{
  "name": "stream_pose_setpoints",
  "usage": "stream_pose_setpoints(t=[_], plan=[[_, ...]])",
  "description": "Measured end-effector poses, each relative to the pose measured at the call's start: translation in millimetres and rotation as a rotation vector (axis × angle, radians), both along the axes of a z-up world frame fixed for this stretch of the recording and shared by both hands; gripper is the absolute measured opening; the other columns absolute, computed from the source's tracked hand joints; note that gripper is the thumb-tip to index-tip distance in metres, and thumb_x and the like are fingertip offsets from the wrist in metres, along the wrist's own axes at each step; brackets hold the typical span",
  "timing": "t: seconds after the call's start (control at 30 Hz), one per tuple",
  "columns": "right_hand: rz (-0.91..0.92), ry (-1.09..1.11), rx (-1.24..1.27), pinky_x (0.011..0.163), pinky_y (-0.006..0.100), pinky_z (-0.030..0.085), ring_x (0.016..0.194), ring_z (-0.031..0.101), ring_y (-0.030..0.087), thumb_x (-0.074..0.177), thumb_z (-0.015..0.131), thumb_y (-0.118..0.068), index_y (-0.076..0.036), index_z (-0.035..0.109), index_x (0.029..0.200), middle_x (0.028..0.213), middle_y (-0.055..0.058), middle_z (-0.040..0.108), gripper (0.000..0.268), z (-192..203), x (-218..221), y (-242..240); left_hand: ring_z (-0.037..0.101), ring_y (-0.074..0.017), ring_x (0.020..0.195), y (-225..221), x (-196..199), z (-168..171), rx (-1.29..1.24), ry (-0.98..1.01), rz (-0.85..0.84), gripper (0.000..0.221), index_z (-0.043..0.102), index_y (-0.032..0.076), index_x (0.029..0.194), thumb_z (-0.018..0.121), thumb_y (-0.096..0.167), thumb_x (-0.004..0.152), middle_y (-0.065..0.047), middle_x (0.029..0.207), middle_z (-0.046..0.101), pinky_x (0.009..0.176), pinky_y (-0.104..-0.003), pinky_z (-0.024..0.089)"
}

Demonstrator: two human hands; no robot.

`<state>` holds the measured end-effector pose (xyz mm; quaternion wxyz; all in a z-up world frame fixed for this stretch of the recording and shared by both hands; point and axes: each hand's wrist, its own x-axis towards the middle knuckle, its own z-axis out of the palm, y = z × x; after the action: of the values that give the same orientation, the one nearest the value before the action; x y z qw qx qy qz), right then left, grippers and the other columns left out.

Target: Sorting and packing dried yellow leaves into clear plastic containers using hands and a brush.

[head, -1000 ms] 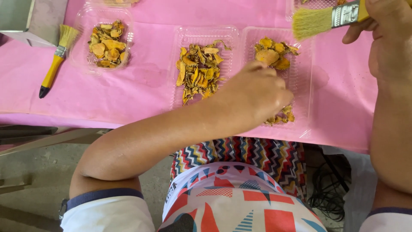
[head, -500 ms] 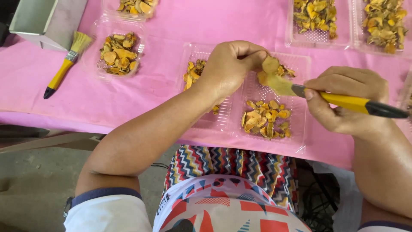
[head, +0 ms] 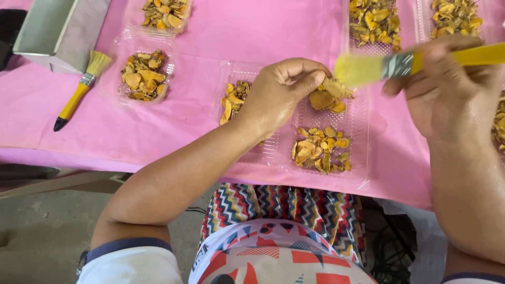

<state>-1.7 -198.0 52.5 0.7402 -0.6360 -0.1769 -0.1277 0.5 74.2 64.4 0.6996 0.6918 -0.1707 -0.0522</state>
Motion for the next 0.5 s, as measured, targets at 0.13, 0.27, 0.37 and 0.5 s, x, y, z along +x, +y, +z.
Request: stream_pose_setpoints(t=[0.13,0.27,0.37,0.5], plan=[[-0.008,0.167,-0.034,0.046,0.036,0.055,0.056,0.063,0.029,0.101,0.057,-0.004,-0.004,0.064,0.097,0.08,0.019,0.061,0.008,4,3,-1,0.071,-0.0115,0.101,-2,-2,6,0.053,-0.063,0.029,0.009,0.074,0.016,0.101,0.066,0.016,0.097,0.002,0.099,0.079,0.101,-0.03,0.053],[0.05,0.145,-0.001,0.06,0.033,0.062,0.077,0.074,0.029,0.115,0.062,-0.021,-0.014,0.063,0.109,0.103,0.018,0.07,0.009,1,9,-7,0.068,-0.0142,0.111,-4,2,2,0.11,-0.146,0.052,0.009,0.074,0.021,0.103,0.068,0.019,0.096,0.001,0.111,0.069,0.11,-0.036,0.054],[0.079,0.152,-0.215,0.052,0.026,0.054,0.056,0.062,0.023,0.105,0.065,0.002,0.003,0.065,0.102,0.078,0.016,0.062,0.004,-5,0,5,0.063,-0.0136,0.107,-8,9,2,0.169,-0.203,0.044,0.01,0.075,0.021,0.101,0.07,0.024,0.094,0.004,0.105,0.065,0.102,-0.034,0.056],[-0.128,-0.16,-0.553,0.054,0.029,0.042,0.067,0.063,0.025,0.127,0.062,0.01,0.017,0.065,0.119,0.085,0.023,0.064,0.012,-2,0,1,0.058,-0.0157,0.099,-16,32,-13,0.265,-0.518,0.085,0.007,0.076,0.015,0.099,0.074,0.013,0.092,0.001,0.1,0.055,0.091,-0.028,0.053]])
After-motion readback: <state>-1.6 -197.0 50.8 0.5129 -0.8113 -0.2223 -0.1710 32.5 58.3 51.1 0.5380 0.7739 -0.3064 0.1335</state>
